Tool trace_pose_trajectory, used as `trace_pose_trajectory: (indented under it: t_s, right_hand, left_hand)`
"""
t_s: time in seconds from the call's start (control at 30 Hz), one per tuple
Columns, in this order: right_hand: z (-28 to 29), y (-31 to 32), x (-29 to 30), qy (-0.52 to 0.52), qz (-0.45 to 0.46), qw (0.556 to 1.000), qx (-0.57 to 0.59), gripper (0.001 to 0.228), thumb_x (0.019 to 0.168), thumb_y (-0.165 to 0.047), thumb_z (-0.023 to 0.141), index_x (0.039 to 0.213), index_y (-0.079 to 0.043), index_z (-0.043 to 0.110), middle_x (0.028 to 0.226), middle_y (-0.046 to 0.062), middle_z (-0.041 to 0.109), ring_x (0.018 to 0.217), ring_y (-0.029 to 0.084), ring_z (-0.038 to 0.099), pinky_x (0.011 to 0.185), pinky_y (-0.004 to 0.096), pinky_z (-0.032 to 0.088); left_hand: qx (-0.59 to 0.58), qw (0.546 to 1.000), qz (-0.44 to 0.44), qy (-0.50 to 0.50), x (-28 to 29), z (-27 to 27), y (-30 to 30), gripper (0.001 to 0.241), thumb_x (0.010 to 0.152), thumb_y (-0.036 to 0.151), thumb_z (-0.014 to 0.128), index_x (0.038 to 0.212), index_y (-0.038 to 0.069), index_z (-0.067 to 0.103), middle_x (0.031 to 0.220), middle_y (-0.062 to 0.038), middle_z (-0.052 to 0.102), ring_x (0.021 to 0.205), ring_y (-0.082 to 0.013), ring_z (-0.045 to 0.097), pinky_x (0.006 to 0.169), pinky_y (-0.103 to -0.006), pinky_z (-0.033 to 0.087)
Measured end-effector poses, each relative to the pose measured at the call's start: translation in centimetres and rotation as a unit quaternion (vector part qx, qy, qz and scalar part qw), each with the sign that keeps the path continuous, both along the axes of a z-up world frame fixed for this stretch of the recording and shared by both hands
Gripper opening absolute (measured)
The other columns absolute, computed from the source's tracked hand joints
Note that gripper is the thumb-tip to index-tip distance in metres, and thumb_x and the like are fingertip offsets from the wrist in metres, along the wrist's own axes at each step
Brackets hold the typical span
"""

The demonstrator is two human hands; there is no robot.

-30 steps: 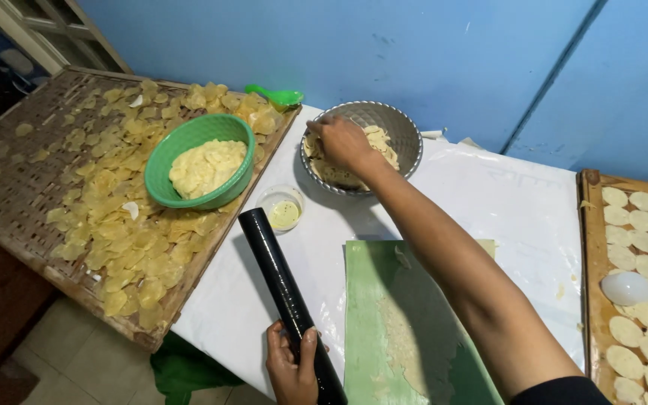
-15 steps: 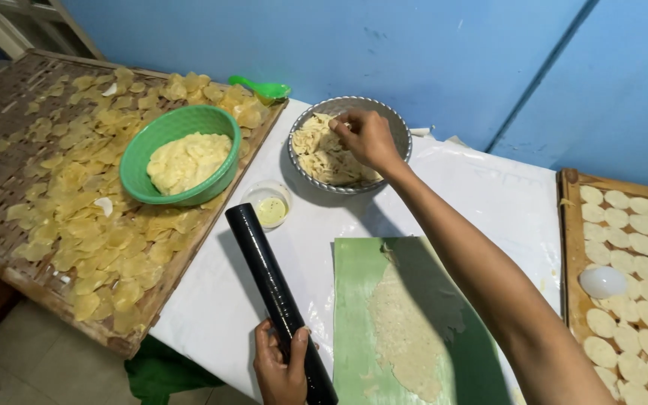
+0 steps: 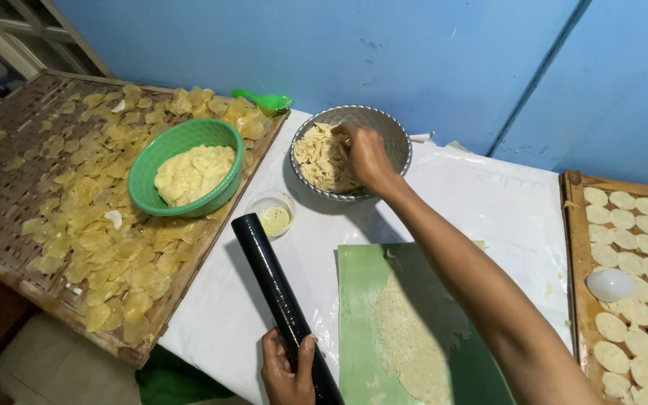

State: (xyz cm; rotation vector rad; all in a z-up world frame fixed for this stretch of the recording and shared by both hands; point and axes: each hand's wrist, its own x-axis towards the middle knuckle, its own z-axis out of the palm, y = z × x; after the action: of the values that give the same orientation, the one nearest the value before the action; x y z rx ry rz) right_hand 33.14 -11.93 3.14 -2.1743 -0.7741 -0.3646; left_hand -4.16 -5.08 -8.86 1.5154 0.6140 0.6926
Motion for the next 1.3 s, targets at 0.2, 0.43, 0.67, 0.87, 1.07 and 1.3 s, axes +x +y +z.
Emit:
trace_pose_trajectory:
  t_s: [0.2,0.43,0.67,0.87,1.07,1.3]
  right_hand:
    - [-2.2,4.5,2.4,-0.017,-0.008,0.993,-0.116,0.012,0.095,0.010,0.062,0.101,0.003,0.069,0.098,0.026,0.069,0.085,0.034,0.064,0.075,0.046,0.061]
    - [-1.4,5.6,3.1,0.077,-0.037,0.996,-0.021,0.025,0.092,0.011,0.049,0.094,-0.003,0.070,0.076,0.012,0.070,0.060,0.021,0.062,0.052,0.034,0.051]
    - [-1.4,5.5,2.3,0.060,-0.078,0.995,-0.007,0.014,0.093,-0.002,0.057,0.096,-0.007,0.071,0.084,0.014,0.076,0.068,0.025,0.069,0.069,0.041,0.060]
    - [-2.5,6.9,2.6,-0.015,-0.128,0.987,-0.093,0.014,0.093,-0.006,0.061,0.086,0.001,0.069,0.105,0.030,0.068,0.108,0.047,0.059,0.079,0.053,0.058]
    - [-1.4,5.7,2.9,0.061,-0.119,0.991,0.019,0.025,0.095,0.004,0.046,0.079,-0.005,0.064,0.083,0.017,0.069,0.071,0.031,0.064,0.078,0.048,0.052]
    - [-1.2,2.7,3.3,0.166,-0.054,0.968,0.177,0.007,0.102,-0.005,0.058,0.104,-0.006,0.065,0.098,0.011,0.075,0.080,0.020,0.075,0.068,0.027,0.068]
  left_hand:
    - [-0.056,0.998,0.020,-0.004,0.2,1.2,-0.6,0.039,0.082,0.017,0.076,0.116,0.004,0.062,0.074,-0.016,0.081,0.056,-0.0235,0.074,0.054,-0.0318,0.060]
    - [-0.079,0.996,0.027,0.017,0.4,1.3,-0.6,0.039,0.080,0.015,0.075,0.115,0.003,0.063,0.071,-0.015,0.079,0.050,-0.0250,0.072,0.046,-0.0338,0.059]
    - [-0.093,0.995,0.021,0.011,0.4,1.0,-0.7,0.038,0.083,0.012,0.071,0.118,0.001,0.058,0.075,-0.019,0.076,0.054,-0.0274,0.071,0.050,-0.0351,0.057]
    - [-0.097,0.995,0.007,0.026,0.0,1.4,-0.5,0.037,0.086,0.011,0.069,0.119,0.001,0.054,0.081,-0.021,0.077,0.055,-0.0275,0.072,0.050,-0.0353,0.057]
    - [-0.103,0.994,0.015,0.044,0.2,2.0,-0.7,0.038,0.084,0.013,0.070,0.116,0.001,0.055,0.081,-0.022,0.077,0.056,-0.0303,0.073,0.051,-0.0373,0.058]
    - [-0.097,0.995,0.016,0.027,0.1,1.6,-0.6,0.039,0.084,0.012,0.071,0.120,0.002,0.057,0.080,-0.018,0.077,0.056,-0.0274,0.074,0.053,-0.0353,0.059]
